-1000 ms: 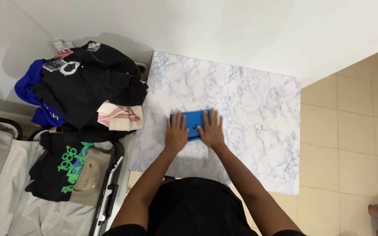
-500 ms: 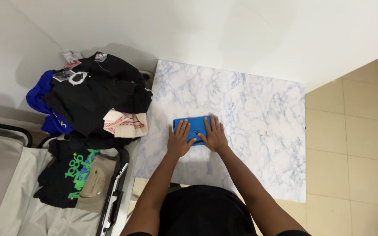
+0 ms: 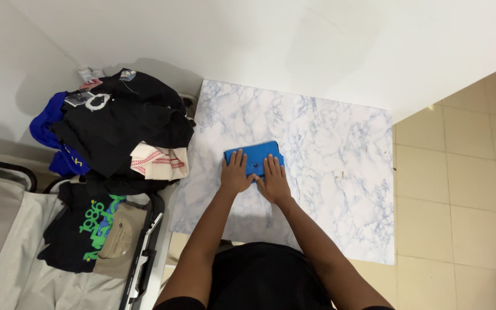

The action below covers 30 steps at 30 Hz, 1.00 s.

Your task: The person picks up a blue shirt from a pile of clothes, spreads it out on a marble-patterned surface, and folds it into a small rectangle.

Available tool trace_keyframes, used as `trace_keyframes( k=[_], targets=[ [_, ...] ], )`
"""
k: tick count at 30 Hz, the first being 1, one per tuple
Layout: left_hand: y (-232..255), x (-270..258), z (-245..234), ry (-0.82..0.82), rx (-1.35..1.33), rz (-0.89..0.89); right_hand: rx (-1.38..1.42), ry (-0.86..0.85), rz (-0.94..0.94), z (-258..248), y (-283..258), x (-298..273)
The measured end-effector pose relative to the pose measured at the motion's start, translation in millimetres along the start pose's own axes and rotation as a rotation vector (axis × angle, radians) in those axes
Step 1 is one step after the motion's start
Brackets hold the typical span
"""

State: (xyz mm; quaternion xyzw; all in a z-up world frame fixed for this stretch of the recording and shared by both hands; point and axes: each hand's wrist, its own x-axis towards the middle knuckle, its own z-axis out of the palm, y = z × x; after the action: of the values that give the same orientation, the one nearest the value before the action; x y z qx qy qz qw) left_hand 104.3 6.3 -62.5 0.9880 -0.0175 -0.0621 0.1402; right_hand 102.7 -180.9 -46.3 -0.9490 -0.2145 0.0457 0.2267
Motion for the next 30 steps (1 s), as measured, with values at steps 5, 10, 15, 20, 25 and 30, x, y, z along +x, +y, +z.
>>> trace_keyframes(
  k=[5,10,15,20,25,30],
  targets=[
    [17.9,-18.1,-32.0,-0.052,0.03,0.009,-0.136,-0.031,0.058,-8.7,9.9,-7.5],
    [30.7,-37.6,-42.9,-0.052,0.032,0.062,-0.408,-0.003,0.079,7.6,25.7,22.3],
    [25.8,-50.6,-24.9,0.12,-0.176,0.216,-0.333,0.021,0.118,16.2,13.3,23.8],
    [22.5,-49.0,-19.9,0.127,-0.241,0.19,-0.097,0.093,-0.017,8.4,3.1,-9.8],
    [15.2,-37.7,-23.9,0.363,-0.302,0.509,-0.117,0.035,-0.054,-3.9,2.6,-29.9],
    [16.0,-24.9,-19.8,0.009,-0.136,0.544,-0.139,-0.053,-0.059,-22.4,13.9,-32.2]
  ],
)
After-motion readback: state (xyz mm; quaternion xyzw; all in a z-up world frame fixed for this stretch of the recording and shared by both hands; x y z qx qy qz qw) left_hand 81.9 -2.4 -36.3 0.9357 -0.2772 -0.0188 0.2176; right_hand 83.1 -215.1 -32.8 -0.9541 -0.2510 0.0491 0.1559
